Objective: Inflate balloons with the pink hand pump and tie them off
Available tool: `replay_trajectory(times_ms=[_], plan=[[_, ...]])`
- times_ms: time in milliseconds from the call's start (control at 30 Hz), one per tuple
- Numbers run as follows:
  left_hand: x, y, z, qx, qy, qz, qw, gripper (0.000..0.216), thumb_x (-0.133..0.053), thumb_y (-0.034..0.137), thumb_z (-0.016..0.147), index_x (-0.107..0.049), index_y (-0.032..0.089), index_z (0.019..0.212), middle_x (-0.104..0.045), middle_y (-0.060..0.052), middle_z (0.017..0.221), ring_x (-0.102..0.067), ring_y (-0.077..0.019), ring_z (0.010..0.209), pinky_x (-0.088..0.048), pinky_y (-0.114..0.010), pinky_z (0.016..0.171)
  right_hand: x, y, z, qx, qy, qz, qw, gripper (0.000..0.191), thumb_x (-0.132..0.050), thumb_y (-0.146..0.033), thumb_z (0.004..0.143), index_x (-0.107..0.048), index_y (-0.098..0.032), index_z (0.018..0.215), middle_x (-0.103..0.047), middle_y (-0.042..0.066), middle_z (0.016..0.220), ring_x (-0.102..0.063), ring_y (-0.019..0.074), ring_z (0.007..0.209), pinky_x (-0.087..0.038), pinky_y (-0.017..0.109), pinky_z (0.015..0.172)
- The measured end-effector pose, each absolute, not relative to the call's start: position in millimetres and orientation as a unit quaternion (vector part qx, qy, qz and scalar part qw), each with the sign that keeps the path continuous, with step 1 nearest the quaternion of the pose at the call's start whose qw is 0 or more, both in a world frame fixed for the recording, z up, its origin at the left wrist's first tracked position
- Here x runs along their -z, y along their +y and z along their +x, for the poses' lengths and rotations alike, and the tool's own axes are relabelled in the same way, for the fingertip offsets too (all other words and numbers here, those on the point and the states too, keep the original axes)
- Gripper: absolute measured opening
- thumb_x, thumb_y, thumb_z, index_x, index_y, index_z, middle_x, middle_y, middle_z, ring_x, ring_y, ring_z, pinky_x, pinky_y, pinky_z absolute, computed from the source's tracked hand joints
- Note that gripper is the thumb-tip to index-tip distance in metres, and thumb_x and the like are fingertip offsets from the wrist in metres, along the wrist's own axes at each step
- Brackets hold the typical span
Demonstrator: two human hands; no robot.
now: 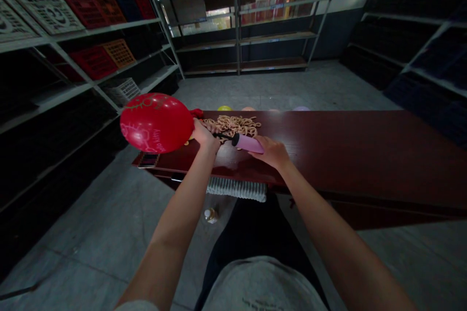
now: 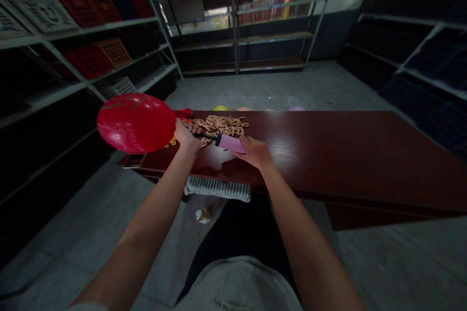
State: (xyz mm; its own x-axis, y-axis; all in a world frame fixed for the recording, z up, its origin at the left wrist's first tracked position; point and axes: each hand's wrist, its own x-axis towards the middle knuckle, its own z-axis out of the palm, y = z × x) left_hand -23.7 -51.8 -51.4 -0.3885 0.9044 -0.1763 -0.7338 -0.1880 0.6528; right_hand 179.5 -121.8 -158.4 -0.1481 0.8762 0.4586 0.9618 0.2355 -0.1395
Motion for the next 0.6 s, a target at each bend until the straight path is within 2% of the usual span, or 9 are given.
replay_trajectory(times_ms=[300, 433, 600], plan=[[7, -45, -71, -0.799, 0.291, 0.171, 0.498, 0.046, -0.042, 0.034, 0.103, -0.025, 0.021, 0.063, -0.022, 0.006, 0.048, -0.021, -0.0080, 0.036, -0.021, -0.023, 0.039, 158, -121, 180, 0.066, -0.750, -0.602, 0.266, 0.050, -0.066, -0.056, 0.088, -0.063, -0.021, 0.123, -0.075, 0.010, 0.113, -0.071, 0.0234, 0.092, -0.047, 0.030, 0.073], [1, -37, -49, -0.819, 0.297, 0.163, 0.463, 0.046, -0.043, 0.032, 0.103, -0.025, 0.020, 0.062, -0.021, 0.007, 0.047, -0.021, -0.0074, 0.036, -0.020, -0.022, 0.039, 160, -117, 185, 0.075, -0.724, -0.624, 0.285, 0.046, -0.066, -0.052, 0.087, -0.064, -0.020, 0.120, -0.075, 0.009, 0.109, -0.070, 0.0229, 0.088, -0.045, 0.030, 0.071], [5, -17, 5, -0.802, 0.305, 0.203, 0.472, 0.052, -0.047, 0.045, 0.102, -0.026, 0.021, 0.061, -0.023, 0.008, 0.045, -0.023, -0.0065, 0.034, -0.020, -0.022, 0.038, 164, -110, 189, 0.089, -0.682, -0.655, 0.314, 0.043, -0.064, -0.052, 0.087, -0.065, -0.018, 0.113, -0.075, 0.009, 0.101, -0.069, 0.0225, 0.084, -0.041, 0.029, 0.066]])
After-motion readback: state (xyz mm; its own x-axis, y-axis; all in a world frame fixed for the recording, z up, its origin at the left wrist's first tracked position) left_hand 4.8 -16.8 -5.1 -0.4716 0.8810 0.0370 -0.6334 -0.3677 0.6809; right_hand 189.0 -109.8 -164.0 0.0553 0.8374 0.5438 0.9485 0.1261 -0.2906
